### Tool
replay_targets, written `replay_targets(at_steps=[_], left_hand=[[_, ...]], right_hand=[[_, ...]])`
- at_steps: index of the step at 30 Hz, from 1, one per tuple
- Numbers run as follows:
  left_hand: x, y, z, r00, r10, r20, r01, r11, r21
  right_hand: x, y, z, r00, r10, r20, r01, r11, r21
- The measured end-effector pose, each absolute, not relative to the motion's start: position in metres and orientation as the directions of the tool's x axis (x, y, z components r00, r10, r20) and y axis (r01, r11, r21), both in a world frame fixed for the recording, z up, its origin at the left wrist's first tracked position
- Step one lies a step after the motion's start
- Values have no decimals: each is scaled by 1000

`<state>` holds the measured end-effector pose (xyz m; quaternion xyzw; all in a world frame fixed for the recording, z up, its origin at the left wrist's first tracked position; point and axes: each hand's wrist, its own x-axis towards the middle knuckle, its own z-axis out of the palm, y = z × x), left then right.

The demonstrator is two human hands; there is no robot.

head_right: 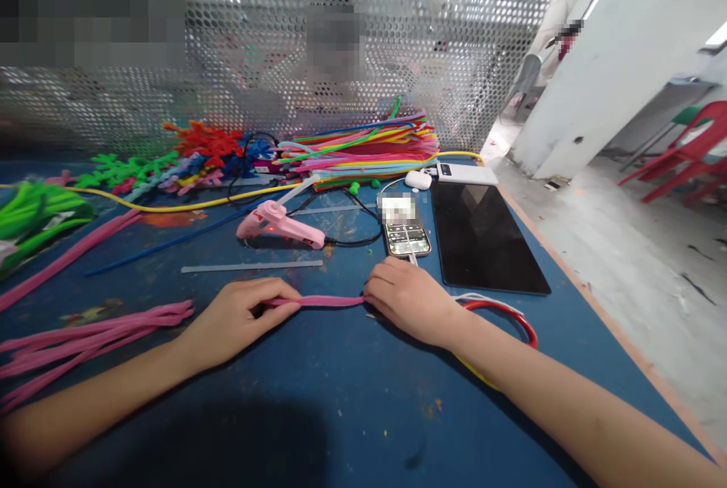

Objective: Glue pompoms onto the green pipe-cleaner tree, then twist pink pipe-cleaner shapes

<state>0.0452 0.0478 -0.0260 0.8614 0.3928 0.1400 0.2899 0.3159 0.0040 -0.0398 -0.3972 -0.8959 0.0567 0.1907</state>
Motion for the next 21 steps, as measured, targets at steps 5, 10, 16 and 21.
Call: replay_targets(at_steps=[5,10,16,21], left_hand=[[43,55,-25,519,853,-46,576,-310,756],[46,59,-21,485,872,-60,460,-196,866],[44,58,-25,507,860,-53,448,-210,869],[42,56,-25,551,835,3,469,-313,826]], right_hand=[[314,4,-39,-572,774,270,740,630,-236],[313,2,-39,-545,804,235,771,592,-236],[313,2,-40,-568,789,233,760,612,-217],[313,3,-40,-621,743,249,724,665,-182]])
